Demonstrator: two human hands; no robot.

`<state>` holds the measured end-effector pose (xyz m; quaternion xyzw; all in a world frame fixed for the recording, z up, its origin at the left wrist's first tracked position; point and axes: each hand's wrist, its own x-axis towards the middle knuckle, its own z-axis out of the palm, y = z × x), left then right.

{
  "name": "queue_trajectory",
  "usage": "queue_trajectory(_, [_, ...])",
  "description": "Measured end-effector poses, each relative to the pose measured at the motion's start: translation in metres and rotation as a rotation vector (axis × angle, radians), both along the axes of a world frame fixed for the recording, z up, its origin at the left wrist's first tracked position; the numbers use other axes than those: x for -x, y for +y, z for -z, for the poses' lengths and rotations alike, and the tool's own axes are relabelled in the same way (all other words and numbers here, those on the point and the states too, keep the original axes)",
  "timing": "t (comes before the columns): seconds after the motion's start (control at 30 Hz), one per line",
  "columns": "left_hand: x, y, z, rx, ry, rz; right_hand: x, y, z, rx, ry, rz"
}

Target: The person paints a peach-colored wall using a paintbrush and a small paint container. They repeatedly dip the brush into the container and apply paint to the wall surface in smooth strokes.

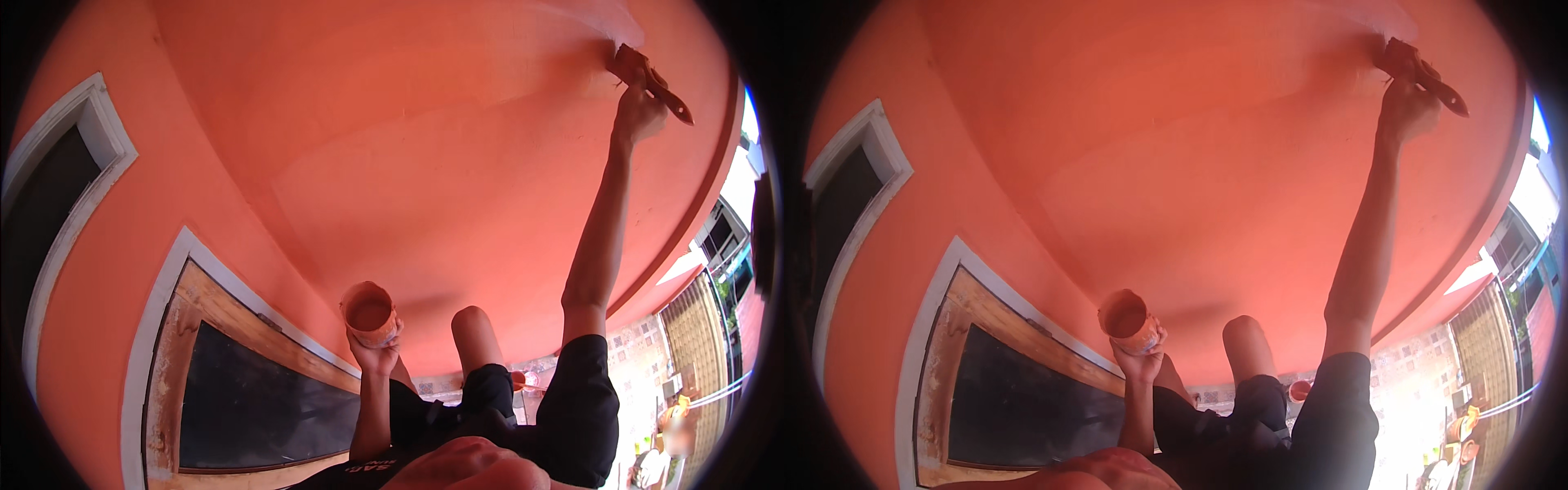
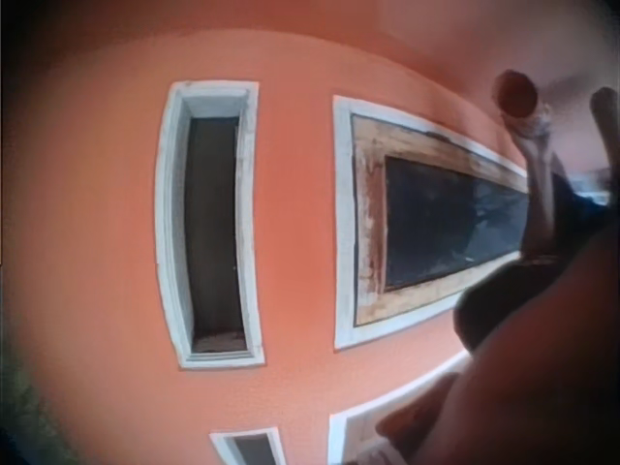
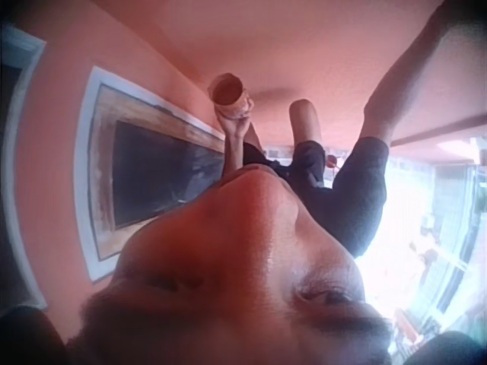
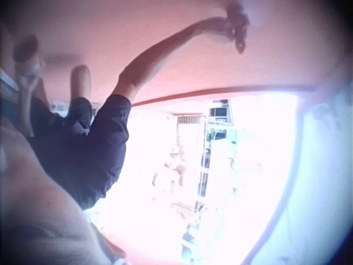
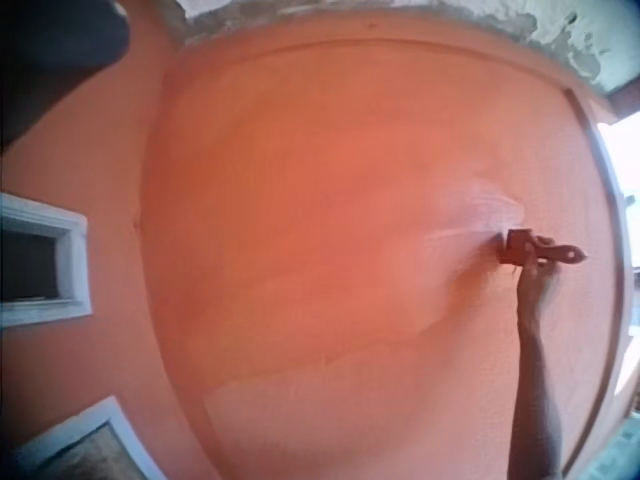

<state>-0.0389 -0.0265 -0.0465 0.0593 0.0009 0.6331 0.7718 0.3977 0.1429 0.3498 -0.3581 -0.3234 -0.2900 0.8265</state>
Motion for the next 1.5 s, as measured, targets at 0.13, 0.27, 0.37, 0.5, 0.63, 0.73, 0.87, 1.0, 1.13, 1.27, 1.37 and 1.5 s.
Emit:
queue_trajectory(0.13, [-0.003, 0.005, 0.003, -0.013, -0.022, 0.000, 0.094, 0.023, 0.004, -0.075, -0.396, 0.324])
queue_trajectory(0.27, [-0.013, 0.016, 0.001, -0.126, -0.067, 0.035, 0.257, 0.012, 0.034, 0.157, -0.710, 0.007])
queue_trajectory(0.37, [-0.026, 0.018, -0.002, -0.124, -0.087, 0.065, 0.323, -0.012, 0.049, 0.191, -0.915, -0.351])
queue_trajectory(0.5, [-0.035, 0.013, -0.007, -0.103, -0.057, 0.099, 0.292, -0.004, 0.064, 0.139, -0.902, -0.530])
queue_trajectory(0.63, [-0.036, 0.007, -0.008, -0.052, 0.063, 0.089, 0.125, 0.029, 0.056, -0.036, -0.294, -0.753])
queue_trajectory(0.73, [-0.035, 0.007, -0.007, -0.076, 0.059, 0.100, -0.016, 0.007, 0.057, -0.044, 0.261, -0.599])
queue_trajectory(0.87, [-0.039, 0.011, -0.002, -0.038, 0.011, 0.093, -0.078, -0.006, 0.067, 0.122, 0.354, 0.009])
queue_trajectory(1.0, [-0.050, 0.014, 0.002, -0.073, -0.020, 0.090, 0.012, 0.012, 0.072, 0.001, -0.257, 0.184])
queue_trajectory(1.13, [-0.058, 0.011, 0.002, -0.078, -0.023, 0.097, 0.183, 0.012, 0.104, 0.102, -0.535, -0.051])
queue_trajectory(1.27, [-0.059, 0.003, 0.001, -0.065, -0.027, 0.100, 0.329, -0.007, 0.120, 0.188, -0.816, -0.442])
queue_trajectory(1.37, [-0.055, -0.004, -0.002, -0.047, 0.002, 0.073, 0.372, -0.021, 0.121, 0.262, -0.948, -0.631])
queue_trajectory(1.5, [-0.043, -0.011, -0.008, -0.086, 0.011, 0.059, 0.322, -0.010, 0.106, 0.253, -0.817, -0.729])
